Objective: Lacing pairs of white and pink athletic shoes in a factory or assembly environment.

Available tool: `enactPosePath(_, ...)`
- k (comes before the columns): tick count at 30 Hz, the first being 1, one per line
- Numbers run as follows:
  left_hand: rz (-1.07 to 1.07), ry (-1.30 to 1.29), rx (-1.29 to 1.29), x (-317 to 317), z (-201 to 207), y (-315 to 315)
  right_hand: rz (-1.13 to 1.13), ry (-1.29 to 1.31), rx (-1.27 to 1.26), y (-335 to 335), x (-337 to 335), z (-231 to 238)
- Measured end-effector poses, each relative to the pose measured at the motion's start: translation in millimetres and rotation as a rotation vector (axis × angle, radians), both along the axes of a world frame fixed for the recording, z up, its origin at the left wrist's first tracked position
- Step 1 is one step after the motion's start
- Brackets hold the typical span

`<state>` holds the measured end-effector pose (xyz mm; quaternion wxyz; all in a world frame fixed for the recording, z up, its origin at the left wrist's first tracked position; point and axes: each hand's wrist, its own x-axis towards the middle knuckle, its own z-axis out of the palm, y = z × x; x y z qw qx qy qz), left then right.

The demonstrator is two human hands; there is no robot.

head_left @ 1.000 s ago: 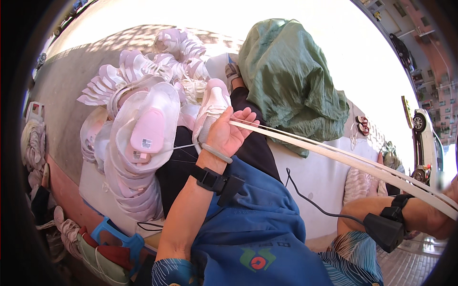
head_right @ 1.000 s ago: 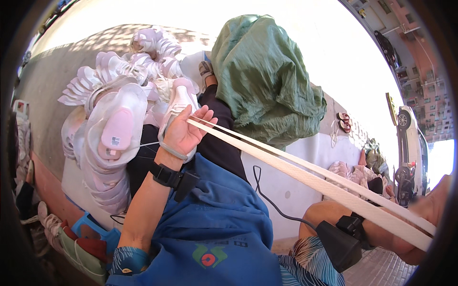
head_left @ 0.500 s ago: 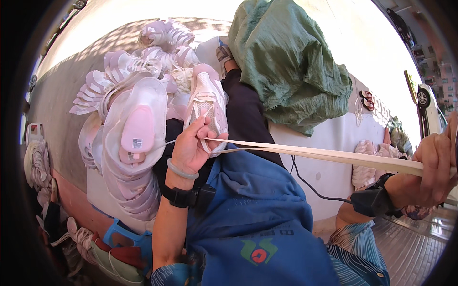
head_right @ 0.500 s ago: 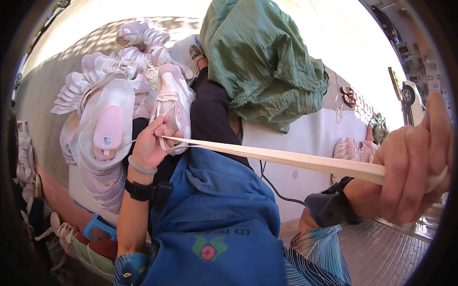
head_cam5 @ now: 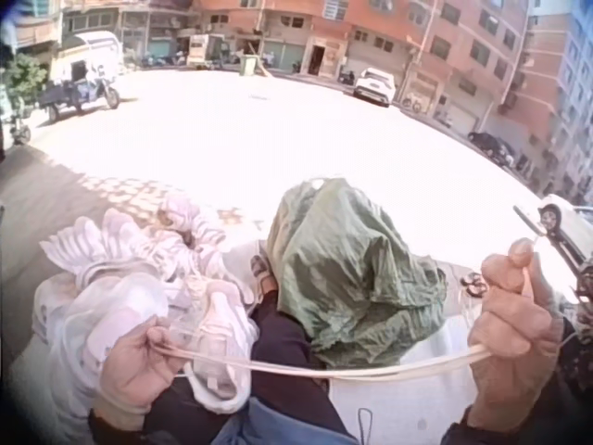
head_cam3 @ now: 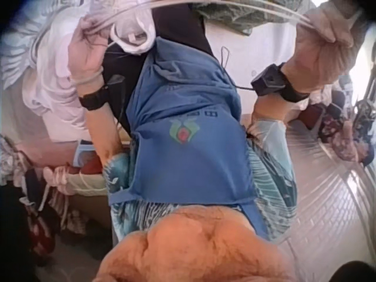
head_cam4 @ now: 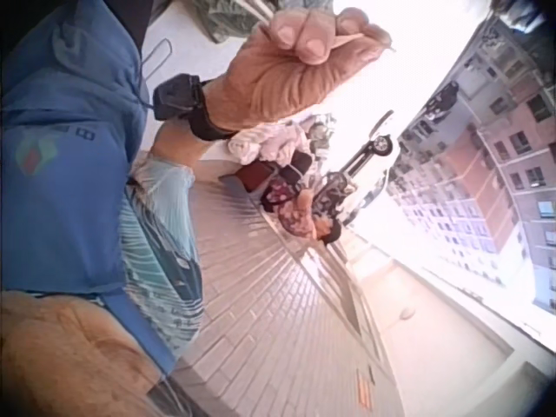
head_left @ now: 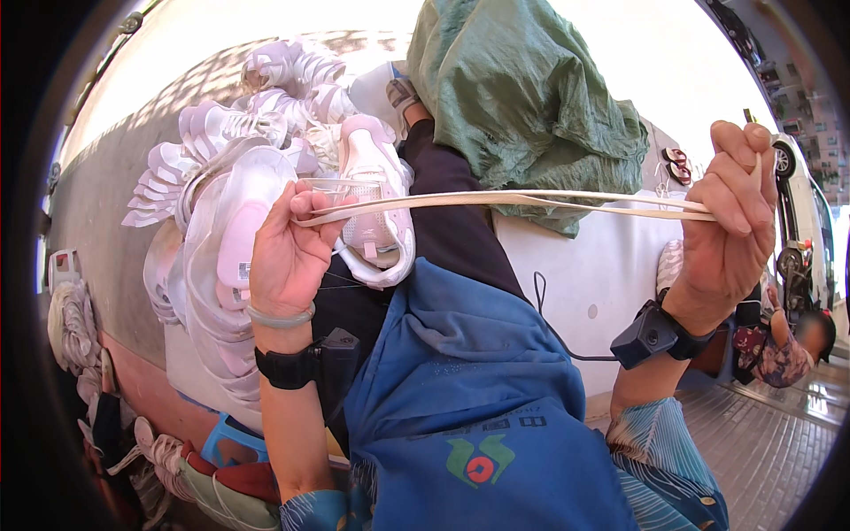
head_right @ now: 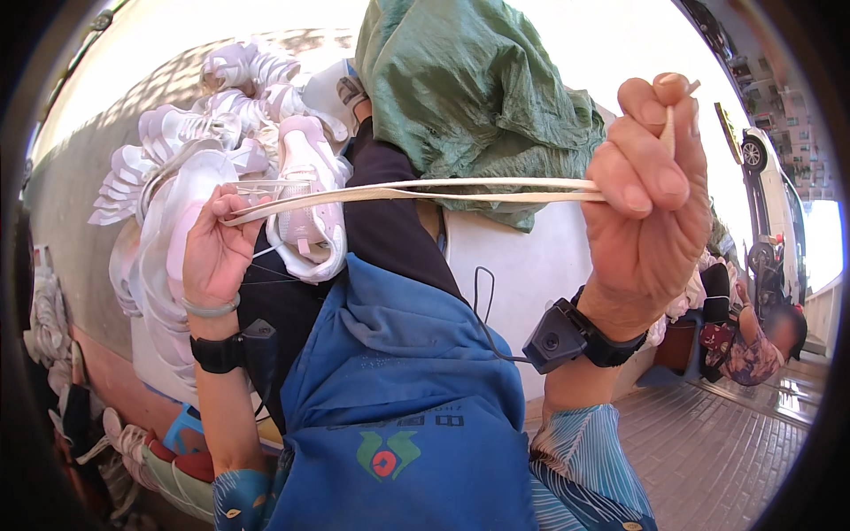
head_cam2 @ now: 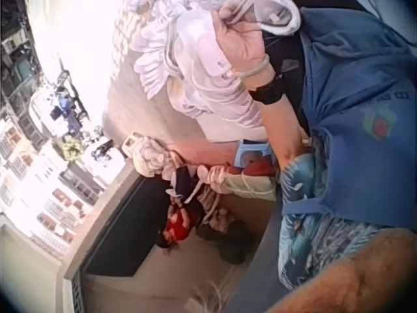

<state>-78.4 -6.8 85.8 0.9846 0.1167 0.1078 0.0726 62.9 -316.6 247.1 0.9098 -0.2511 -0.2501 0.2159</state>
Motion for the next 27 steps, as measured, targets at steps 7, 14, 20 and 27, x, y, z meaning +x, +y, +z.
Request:
enactPosePath(7, -0.085, -0.054, 0.137, 17, 36, -15, 0.165, -0.268, -0.097, -29, 0, 51)
enactPosePath(14, -0.099, -0.064, 0.223, 32, 74, -7, 0.175, -0.424, 0.046, -42, 28, 68)
enactPosePath(20, -0.173, -0.094, 0.246, 31, 80, -22, 0.544, -0.679, -0.151, -66, 72, 110)
enactPosePath(27, -0.134, -0.153, 0.422, 28, 123, -29, -0.099, -0.736, -0.195, 4, -14, 99)
